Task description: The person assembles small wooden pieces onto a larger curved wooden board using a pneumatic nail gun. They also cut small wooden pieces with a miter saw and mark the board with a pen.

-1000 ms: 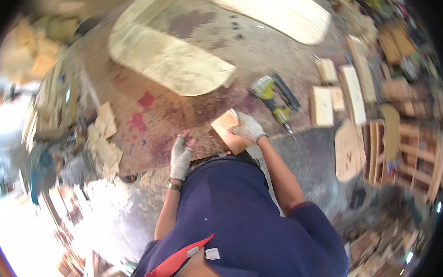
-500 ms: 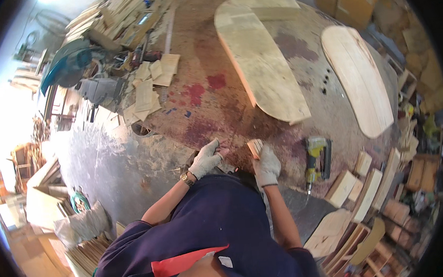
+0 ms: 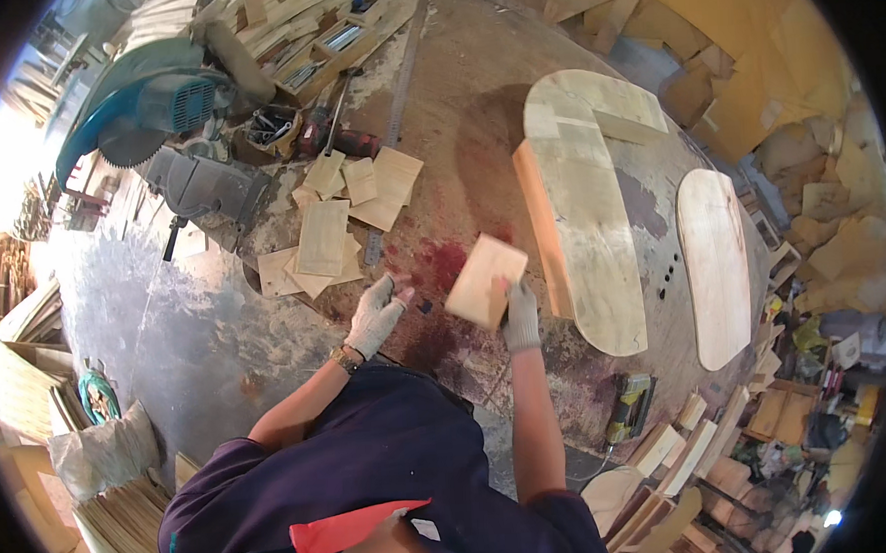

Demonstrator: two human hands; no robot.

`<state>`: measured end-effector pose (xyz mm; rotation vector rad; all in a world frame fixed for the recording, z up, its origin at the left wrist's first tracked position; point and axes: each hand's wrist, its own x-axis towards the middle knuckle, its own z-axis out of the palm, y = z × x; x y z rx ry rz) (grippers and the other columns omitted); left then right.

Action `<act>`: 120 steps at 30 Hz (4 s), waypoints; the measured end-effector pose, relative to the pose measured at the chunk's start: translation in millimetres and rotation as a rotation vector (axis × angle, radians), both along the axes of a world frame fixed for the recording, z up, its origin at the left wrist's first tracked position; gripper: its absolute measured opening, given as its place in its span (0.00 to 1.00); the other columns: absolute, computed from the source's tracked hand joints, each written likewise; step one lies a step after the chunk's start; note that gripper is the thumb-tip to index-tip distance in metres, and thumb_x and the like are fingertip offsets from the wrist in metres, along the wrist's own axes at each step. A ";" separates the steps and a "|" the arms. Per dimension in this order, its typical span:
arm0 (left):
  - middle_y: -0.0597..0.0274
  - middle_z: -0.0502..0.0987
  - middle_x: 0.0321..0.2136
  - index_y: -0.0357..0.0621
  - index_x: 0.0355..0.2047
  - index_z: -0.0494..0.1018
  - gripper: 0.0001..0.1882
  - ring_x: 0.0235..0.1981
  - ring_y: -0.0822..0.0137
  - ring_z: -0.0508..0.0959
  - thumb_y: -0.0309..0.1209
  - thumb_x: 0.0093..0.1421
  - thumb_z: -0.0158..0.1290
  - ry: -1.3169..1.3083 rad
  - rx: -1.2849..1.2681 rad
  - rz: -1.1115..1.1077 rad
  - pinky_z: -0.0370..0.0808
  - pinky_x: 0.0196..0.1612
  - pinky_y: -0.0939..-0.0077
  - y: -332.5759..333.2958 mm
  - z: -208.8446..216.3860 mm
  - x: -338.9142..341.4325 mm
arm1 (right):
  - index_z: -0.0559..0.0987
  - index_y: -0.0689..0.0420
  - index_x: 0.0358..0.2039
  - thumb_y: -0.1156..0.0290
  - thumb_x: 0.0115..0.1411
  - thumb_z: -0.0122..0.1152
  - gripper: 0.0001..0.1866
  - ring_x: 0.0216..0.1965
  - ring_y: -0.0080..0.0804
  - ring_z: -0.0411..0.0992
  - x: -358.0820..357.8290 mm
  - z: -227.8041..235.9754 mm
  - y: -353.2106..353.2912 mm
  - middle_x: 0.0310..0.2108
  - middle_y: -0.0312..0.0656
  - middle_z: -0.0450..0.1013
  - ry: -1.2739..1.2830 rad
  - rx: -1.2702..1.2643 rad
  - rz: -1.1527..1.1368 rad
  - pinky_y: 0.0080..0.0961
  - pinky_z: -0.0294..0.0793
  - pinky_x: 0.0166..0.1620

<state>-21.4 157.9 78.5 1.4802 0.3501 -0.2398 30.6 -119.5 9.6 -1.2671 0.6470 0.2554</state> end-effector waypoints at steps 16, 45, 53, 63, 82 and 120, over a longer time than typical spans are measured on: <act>0.52 0.85 0.38 0.38 0.46 0.79 0.18 0.39 0.62 0.84 0.40 0.65 0.60 0.246 0.468 -0.032 0.78 0.44 0.68 150.5 -9.1 -42.4 | 0.74 0.52 0.43 0.56 0.73 0.56 0.12 0.38 0.36 0.77 294.5 -10.6 117.6 0.40 0.42 0.77 0.054 0.202 0.070 0.34 0.79 0.37; 0.45 0.63 0.66 0.51 0.73 0.57 0.55 0.66 0.43 0.65 0.47 0.48 0.71 -0.170 1.213 -0.356 0.61 0.66 0.44 177.9 -36.9 9.7 | 0.79 0.60 0.54 0.65 0.63 0.70 0.22 0.46 0.27 0.76 -15.4 -21.9 172.8 0.47 0.36 0.79 0.184 0.034 0.307 0.29 0.75 0.49; 0.41 0.66 0.62 0.50 0.70 0.62 0.55 0.62 0.36 0.67 0.43 0.41 0.73 -0.174 0.864 -0.330 0.68 0.64 0.46 144.7 -13.4 -0.4 | 0.73 0.60 0.61 0.65 0.66 0.65 0.26 0.52 0.36 0.77 -12.7 3.4 186.0 0.53 0.43 0.77 0.303 0.596 0.016 0.34 0.78 0.55; 0.45 0.59 0.71 0.49 0.71 0.60 0.57 0.70 0.42 0.61 0.51 0.43 0.74 -0.231 1.077 -0.579 0.63 0.69 0.47 198.6 -21.2 5.3 | 0.80 0.61 0.53 0.67 0.64 0.67 0.19 0.42 0.26 0.77 -45.0 -26.5 155.5 0.44 0.37 0.80 0.029 -0.239 0.107 0.27 0.77 0.44; 0.46 0.68 0.58 0.47 0.67 0.66 0.51 0.58 0.42 0.67 0.46 0.41 0.70 -0.680 1.160 -0.536 0.64 0.61 0.43 305.0 1.0 -33.6 | 0.69 0.62 0.63 0.68 0.66 0.62 0.27 0.43 0.28 0.74 -213.6 -1.3 221.5 0.49 0.44 0.76 0.052 -0.669 -0.436 0.26 0.74 0.44; 0.45 0.69 0.59 0.56 0.59 0.76 0.31 0.65 0.42 0.65 0.47 0.55 0.63 -0.923 1.281 -0.822 0.58 0.65 0.27 752.2 -44.8 198.4 | 0.78 0.63 0.56 0.48 0.61 0.58 0.33 0.56 0.53 0.76 133.8 409.4 726.6 0.54 0.54 0.78 -0.088 -1.847 0.663 0.46 0.75 0.58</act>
